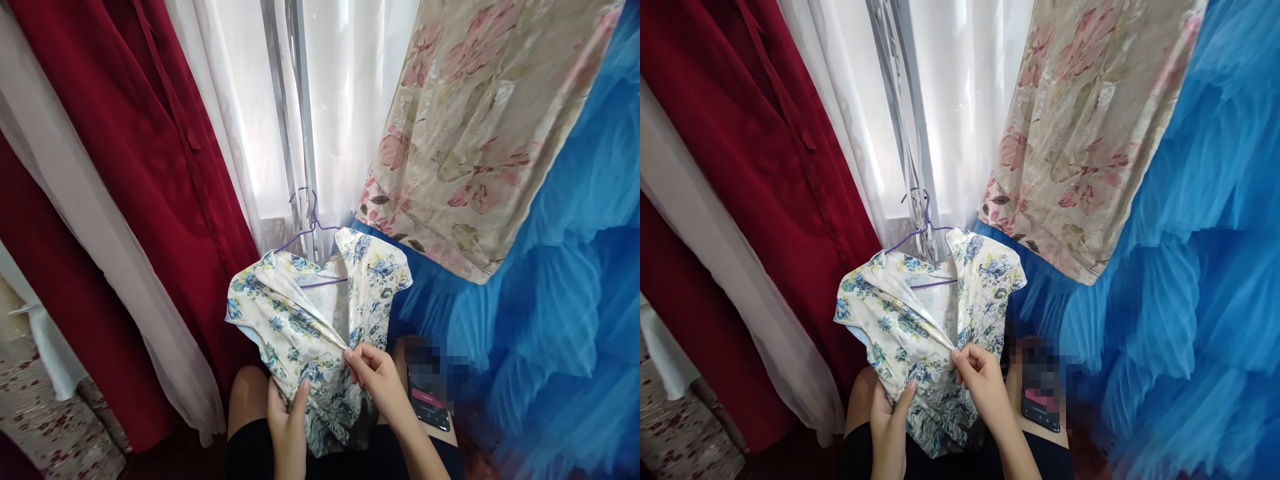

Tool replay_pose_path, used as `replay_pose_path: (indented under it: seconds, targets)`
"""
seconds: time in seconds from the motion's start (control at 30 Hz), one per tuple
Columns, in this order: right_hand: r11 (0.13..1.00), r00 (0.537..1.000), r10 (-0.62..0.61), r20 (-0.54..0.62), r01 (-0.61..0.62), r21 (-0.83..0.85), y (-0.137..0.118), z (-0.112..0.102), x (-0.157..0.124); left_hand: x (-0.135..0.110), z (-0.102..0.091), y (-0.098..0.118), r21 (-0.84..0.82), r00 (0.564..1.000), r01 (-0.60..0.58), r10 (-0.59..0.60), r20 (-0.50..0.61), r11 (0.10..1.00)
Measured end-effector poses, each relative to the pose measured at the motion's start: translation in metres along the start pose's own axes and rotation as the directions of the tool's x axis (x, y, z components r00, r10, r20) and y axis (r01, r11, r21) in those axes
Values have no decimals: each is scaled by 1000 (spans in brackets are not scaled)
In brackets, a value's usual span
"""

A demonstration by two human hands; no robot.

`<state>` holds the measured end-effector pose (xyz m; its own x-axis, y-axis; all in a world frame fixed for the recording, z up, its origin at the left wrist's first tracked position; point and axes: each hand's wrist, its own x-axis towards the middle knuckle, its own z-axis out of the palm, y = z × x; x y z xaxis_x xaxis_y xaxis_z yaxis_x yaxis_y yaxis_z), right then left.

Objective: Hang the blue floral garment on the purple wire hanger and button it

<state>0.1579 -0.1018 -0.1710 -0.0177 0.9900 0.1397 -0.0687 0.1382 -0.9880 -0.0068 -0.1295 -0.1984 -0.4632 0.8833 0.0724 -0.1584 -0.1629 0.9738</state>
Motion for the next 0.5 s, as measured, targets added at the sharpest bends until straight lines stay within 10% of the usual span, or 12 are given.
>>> replay_pose_path:
  seconds: [0.13,0.27,0.4,0.5]
  targets:
    - [999,998,-26,-54,24,-42,1,-4,-1,-5,-3,-14,109,981,-175,183,-68,979]
    - [1000,999,-4,-50,3,-19,-1,-1,-5,-5,-2,-10,345,856,-497,516,41,797]
    - [1000,1000,0,12,0,-7,-5,9,-5,1,22,-5,297,790,-535,344,508,791]
    - [1000,1000,-10,18,11,-22,-8,15,-6,8,42,-5,295,801,-484,281,529,824]
